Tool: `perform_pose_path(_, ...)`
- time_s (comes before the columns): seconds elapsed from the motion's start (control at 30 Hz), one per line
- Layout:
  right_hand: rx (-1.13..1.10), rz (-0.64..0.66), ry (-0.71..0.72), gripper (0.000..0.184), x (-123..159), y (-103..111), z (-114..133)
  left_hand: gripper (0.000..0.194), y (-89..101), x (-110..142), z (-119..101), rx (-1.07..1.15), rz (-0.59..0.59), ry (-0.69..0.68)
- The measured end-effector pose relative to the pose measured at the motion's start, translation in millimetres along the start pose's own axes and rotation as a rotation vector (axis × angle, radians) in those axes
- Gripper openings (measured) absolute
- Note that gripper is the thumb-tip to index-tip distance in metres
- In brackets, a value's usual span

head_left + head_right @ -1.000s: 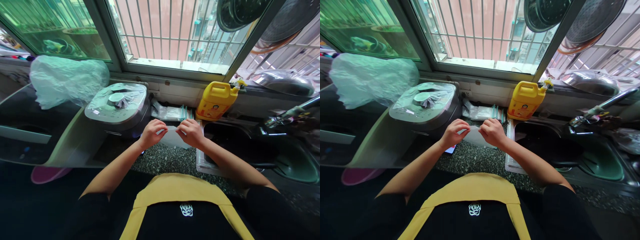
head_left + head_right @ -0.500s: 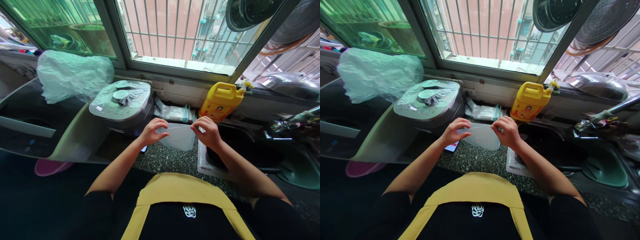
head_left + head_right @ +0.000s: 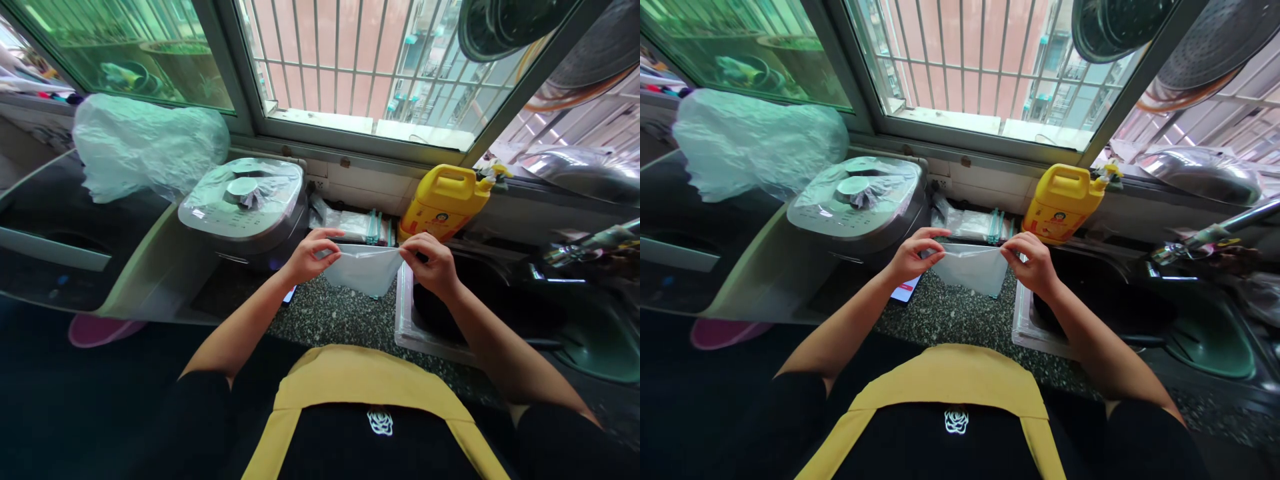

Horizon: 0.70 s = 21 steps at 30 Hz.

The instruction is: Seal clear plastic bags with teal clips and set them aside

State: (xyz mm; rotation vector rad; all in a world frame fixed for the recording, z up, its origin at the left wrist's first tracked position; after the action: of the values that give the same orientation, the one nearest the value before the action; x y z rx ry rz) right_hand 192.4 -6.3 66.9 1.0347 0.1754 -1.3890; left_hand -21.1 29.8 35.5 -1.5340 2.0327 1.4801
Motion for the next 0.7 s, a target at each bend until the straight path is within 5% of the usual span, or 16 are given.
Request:
perform_pose_path(0.23,0.052,0.052,0.036,0.015,-2.2,1.6,1.6,0.008,0.0,-9.6,-6.2,-0.009,0.005,-0.048)
perform_pose_path(0.7,0.162,0.322,0.092,0.014,-22.9,-32.9,-9.3,0.013,17.6,-11.4,-4.1,-0.086,0.008,-0.041)
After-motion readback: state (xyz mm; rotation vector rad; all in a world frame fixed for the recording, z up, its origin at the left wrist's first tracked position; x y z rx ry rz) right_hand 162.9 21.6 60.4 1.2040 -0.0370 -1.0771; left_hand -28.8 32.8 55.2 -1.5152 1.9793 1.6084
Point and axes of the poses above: each hand's wrist, its own x-axis away from the middle knuckle, its own y-axis out of the back of the hand, z = x × y, the point moved 8 cm from there along -x, towards the middle knuckle, and after that the axes turned 10 degrees about -x, right-handed, at the moved point
